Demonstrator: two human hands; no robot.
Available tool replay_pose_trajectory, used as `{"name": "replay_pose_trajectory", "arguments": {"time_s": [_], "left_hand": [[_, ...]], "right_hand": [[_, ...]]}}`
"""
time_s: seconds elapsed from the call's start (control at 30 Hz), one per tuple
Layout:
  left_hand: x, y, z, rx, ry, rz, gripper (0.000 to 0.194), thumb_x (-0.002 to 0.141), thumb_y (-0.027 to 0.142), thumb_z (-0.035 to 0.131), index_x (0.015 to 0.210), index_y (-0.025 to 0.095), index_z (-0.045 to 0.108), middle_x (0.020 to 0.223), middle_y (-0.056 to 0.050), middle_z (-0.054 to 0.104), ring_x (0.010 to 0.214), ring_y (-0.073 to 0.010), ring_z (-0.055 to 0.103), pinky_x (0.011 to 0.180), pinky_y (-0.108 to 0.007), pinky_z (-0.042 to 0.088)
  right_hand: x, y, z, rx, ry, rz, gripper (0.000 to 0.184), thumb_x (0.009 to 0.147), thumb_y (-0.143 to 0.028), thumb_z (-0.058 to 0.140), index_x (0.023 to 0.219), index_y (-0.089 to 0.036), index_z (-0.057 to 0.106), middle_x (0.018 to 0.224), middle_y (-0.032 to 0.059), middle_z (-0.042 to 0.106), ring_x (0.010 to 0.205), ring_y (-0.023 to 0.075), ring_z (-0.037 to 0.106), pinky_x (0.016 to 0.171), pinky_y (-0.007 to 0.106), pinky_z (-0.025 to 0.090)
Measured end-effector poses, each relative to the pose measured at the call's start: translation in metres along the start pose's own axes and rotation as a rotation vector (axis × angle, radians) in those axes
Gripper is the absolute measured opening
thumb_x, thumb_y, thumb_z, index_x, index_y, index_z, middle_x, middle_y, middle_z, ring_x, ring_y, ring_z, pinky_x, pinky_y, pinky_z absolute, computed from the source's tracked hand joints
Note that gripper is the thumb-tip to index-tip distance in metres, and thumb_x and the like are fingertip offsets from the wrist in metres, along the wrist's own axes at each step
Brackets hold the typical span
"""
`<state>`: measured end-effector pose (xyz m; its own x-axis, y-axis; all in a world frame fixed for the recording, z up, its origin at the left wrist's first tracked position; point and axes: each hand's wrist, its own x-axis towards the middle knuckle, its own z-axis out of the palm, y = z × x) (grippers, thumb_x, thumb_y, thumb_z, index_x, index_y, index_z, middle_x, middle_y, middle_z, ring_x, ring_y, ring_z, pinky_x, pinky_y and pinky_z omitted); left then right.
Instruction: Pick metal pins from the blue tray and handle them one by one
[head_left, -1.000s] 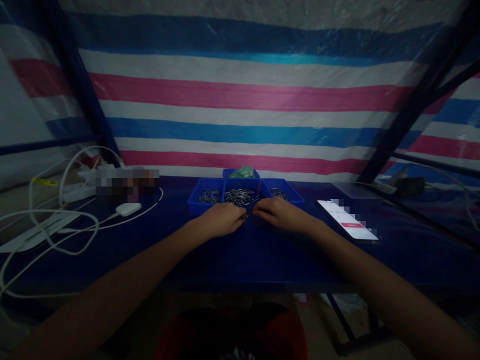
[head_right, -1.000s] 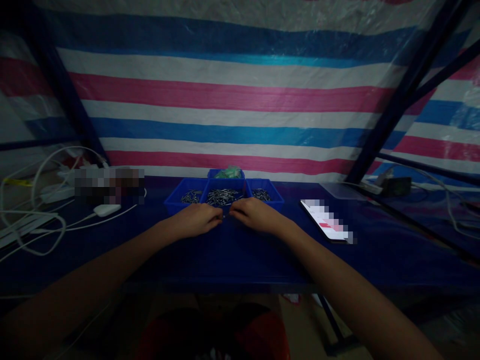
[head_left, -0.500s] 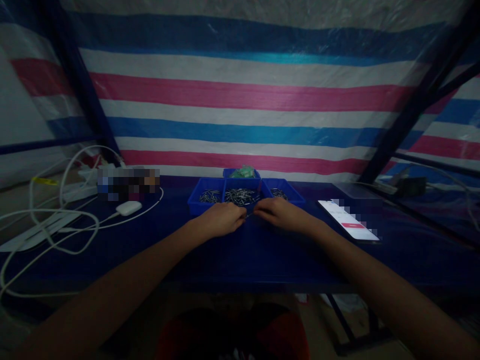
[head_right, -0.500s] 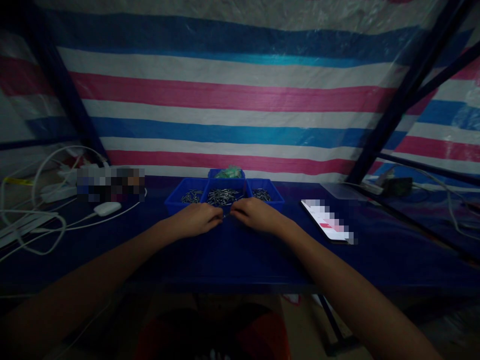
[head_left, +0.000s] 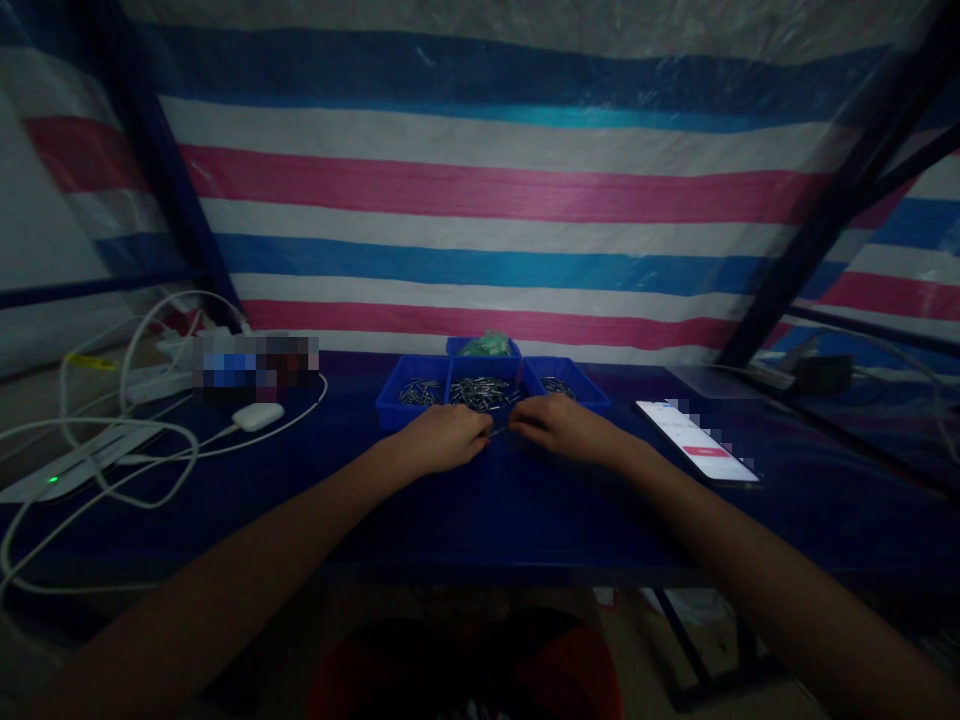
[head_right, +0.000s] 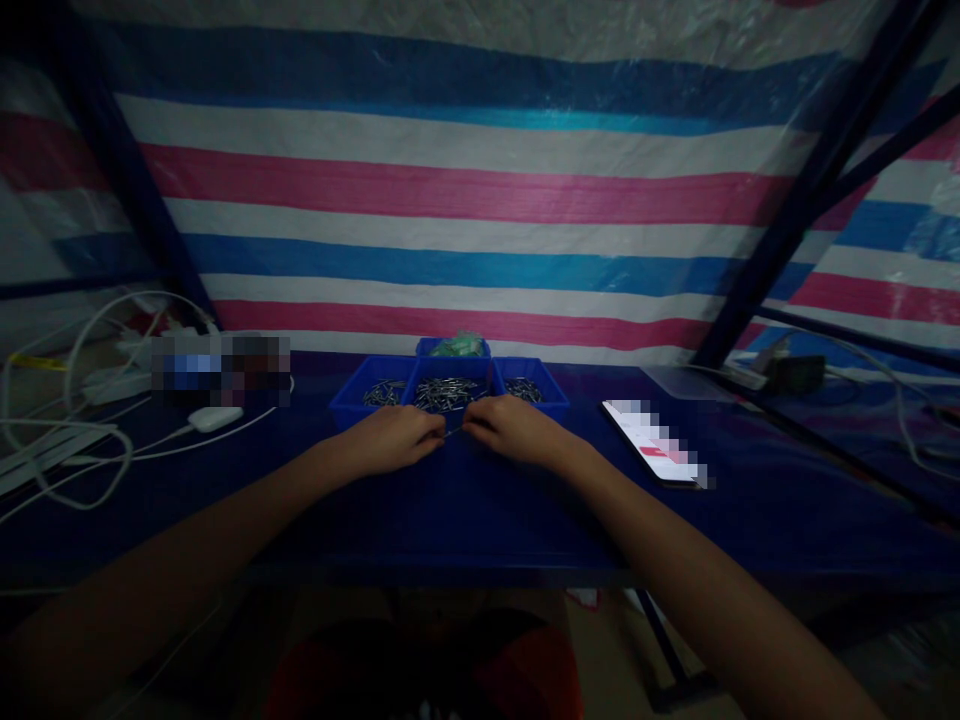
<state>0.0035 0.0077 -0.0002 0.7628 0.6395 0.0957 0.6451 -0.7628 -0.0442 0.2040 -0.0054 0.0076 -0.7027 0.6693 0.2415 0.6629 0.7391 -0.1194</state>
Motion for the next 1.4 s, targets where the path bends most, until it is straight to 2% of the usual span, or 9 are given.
{"name": "replay_pose_trajectory", "arguments": {"time_s": [1.4], "left_hand": [[0.001, 0.0015, -0.0025, 0.013, -0.027, -0.051, 0.016, 0.079, 0.03, 0.045, 0.087, 0.019, 0.053, 0.075, -0.005, 0.059, 0.064, -0.0165, 0.054, 0.053, -0.026, 0.037]], "right_hand": [[0.0001, -0.0001, 0.0015, 0.003, -0.023, 0.006, 0.016, 0.083, -0.021, 0.041, 0.085, -0.017, 0.056, 0.08, 0.0043, 0.061, 0.071, 0.0136, 0.053, 0.065, 0.026, 0.037]]}}
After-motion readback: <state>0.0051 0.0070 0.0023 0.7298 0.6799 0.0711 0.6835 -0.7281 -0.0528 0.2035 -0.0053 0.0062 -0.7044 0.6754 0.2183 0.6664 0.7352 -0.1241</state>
